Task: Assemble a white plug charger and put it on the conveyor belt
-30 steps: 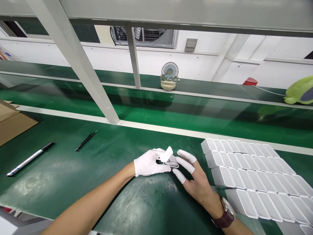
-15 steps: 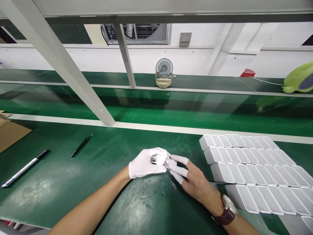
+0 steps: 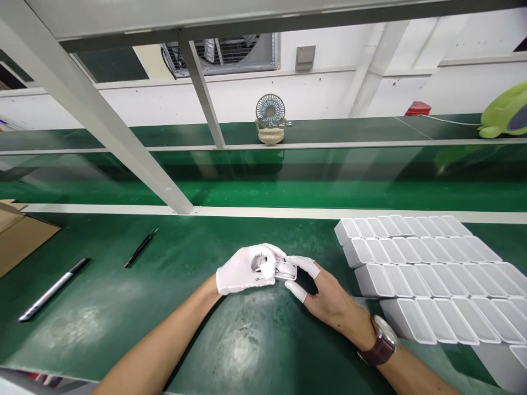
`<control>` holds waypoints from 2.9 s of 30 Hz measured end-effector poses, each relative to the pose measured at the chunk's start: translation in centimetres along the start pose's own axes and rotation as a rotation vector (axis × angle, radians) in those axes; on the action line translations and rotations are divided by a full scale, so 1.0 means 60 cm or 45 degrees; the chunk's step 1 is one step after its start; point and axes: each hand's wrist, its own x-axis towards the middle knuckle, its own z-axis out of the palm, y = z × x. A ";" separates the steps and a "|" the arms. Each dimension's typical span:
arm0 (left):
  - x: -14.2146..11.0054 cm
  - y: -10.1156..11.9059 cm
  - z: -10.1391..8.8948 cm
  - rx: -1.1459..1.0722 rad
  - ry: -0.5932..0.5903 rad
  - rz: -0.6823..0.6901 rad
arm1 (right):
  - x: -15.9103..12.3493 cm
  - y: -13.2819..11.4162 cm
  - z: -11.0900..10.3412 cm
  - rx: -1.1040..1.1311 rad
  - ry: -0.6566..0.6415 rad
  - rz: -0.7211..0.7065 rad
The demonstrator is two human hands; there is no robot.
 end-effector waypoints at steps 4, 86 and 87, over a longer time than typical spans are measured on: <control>0.000 0.006 -0.001 -0.030 -0.047 -0.020 | -0.002 -0.001 0.001 -0.026 -0.026 -0.038; 0.008 -0.039 -0.028 -0.462 0.448 0.192 | 0.029 -0.060 -0.007 -0.183 0.338 -0.403; 0.008 -0.039 -0.029 -0.437 0.460 0.192 | 0.027 -0.056 -0.002 -0.201 0.274 -0.372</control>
